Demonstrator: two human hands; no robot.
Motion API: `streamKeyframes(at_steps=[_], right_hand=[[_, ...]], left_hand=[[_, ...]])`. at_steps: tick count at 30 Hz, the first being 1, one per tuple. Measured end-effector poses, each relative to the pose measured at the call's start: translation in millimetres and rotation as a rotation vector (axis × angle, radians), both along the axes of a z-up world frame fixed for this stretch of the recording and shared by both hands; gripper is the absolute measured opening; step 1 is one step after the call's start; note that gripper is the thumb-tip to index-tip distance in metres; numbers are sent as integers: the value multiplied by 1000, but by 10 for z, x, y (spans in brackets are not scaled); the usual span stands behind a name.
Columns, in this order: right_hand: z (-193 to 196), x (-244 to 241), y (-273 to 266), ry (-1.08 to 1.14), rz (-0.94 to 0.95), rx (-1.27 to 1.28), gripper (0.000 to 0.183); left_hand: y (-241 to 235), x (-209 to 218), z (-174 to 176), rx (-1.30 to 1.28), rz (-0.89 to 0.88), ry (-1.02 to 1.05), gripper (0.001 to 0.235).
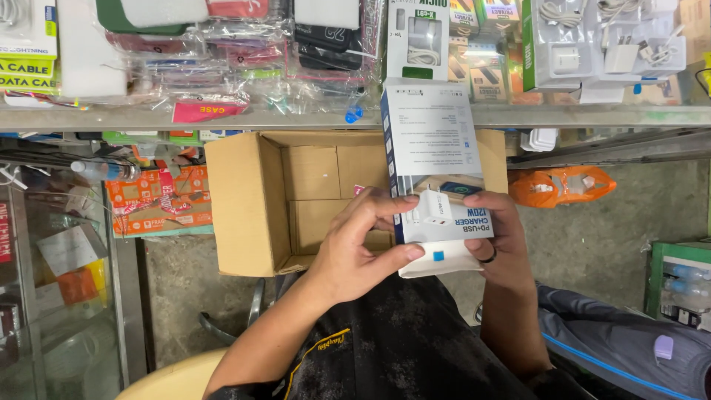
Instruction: Unboxing a phone charger and cable, inspecting the contents, and putting them back into the packaging.
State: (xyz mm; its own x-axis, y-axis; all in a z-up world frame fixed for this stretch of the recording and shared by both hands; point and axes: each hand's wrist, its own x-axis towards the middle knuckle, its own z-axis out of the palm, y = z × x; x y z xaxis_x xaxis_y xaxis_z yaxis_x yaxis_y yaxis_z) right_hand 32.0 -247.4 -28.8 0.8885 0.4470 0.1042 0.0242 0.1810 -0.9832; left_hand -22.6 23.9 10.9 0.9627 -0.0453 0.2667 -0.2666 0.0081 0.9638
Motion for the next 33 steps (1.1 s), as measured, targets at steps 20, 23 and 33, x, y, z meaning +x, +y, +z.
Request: streamKeyframes(at_steps=[20,23,33], right_hand=[[8,98,-4,130,126,163,54],[261,108,169,174,224,258,56],[239,147,263,201,276,351,43]], left_hand=[[-6,77,141,130,42,27,60],[-2,69,96,91,67,9,50],[19,71,24,43,102,-128,32]])
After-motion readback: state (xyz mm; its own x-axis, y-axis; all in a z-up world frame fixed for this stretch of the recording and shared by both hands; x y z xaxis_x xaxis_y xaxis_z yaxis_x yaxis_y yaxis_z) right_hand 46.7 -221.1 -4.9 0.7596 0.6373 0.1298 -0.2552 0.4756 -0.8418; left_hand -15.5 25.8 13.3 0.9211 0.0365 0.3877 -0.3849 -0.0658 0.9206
